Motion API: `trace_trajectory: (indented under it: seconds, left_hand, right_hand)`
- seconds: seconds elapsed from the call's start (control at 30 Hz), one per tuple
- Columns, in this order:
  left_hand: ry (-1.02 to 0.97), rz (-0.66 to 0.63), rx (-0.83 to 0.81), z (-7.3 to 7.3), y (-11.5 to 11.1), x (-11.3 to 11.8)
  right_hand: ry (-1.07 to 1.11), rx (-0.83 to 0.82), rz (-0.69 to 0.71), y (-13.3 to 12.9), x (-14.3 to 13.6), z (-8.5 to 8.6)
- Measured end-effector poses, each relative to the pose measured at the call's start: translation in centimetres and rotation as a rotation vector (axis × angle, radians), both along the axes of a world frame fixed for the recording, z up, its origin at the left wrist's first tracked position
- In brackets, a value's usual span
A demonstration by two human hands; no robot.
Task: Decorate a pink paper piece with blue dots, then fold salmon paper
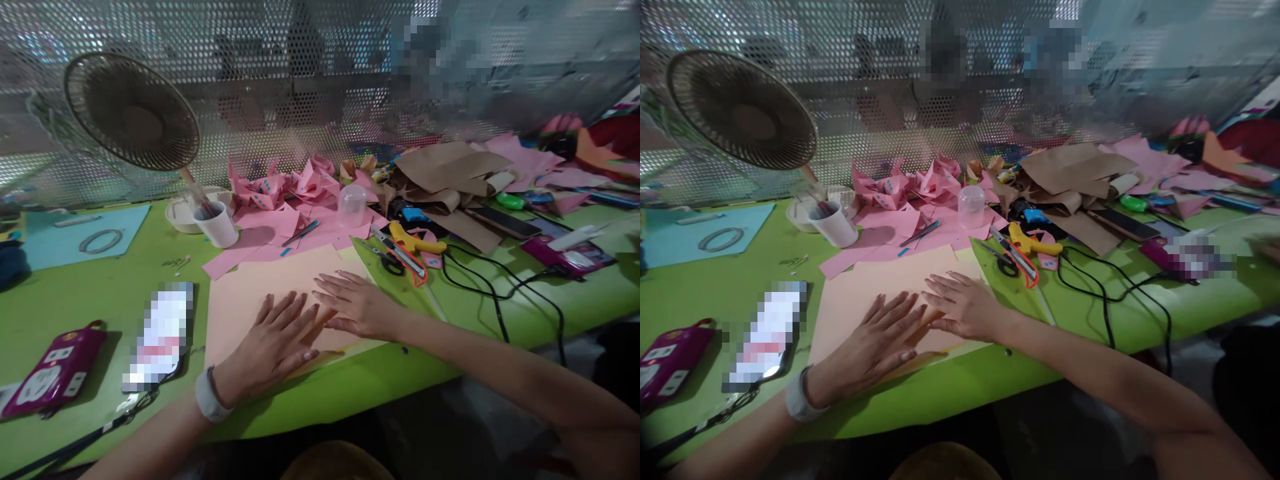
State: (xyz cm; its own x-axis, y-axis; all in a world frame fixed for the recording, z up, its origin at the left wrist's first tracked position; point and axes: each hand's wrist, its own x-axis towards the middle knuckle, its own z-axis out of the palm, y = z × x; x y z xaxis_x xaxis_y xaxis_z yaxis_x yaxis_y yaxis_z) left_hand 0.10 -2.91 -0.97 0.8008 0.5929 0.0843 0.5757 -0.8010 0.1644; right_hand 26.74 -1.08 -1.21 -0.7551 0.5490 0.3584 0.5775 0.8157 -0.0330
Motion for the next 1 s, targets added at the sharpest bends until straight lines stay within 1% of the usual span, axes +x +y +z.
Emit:
trace_trajectory:
  seconds: [0.1,0.17,0.23,0.3,0.43,0.53,0.63,0.8,0.9,1.0]
  left_hand:
    - [0.001,0.038,-0.02,0.4,-0.1,-0.1]
    - [0.0,0.046,-0.031,0.6,-0.2,-0.2]
    - [-0.005,0.051,-0.02,0.6,-0.3,-0.2]
    - [-0.008,0.052,0.006,0.4,-0.3,-0.2]
    - [-0.006,0.052,0.045,-0.1,-0.3,-0.2]
    - [-0.013,0.046,0.049,-0.1,-0.3,-0.3]
    - [-0.032,0.053,0.046,0.1,-0.2,-0.4]
    - [-0.037,0.041,0.061,-0.1,-0.3,-0.8]
    - [-0.028,0.042,0.056,0.4,-0.6,-0.8]
    - [-0.002,0.032,0.027,1.6,-0.8,-0.8]
  right_hand:
    - [-0.015,0.025,0.001,0.1,-0.1,-0.2]
    - [0.005,0.044,-0.036,0.4,0.2,-0.2]
    - [0.023,0.044,-0.084,0.6,0.6,-0.2]
    - [0.028,0.02,-0.094,0.8,0.9,-0.3]
    - [0.025,-0.041,-0.063,0.9,1.1,-0.9]
    - [0.013,-0.06,-0.056,0.8,0.9,-1.1]
    - [0.006,-0.048,-0.036,0.5,0.6,-0.9]
    - [-0.005,-0.079,0.071,0.0,0.4,-0.3]
    - [-0.02,-0.145,0.087,-0.1,0.4,-0.5]
    - [-0.039,-0.191,0.088,0.1,0.5,-0.9]
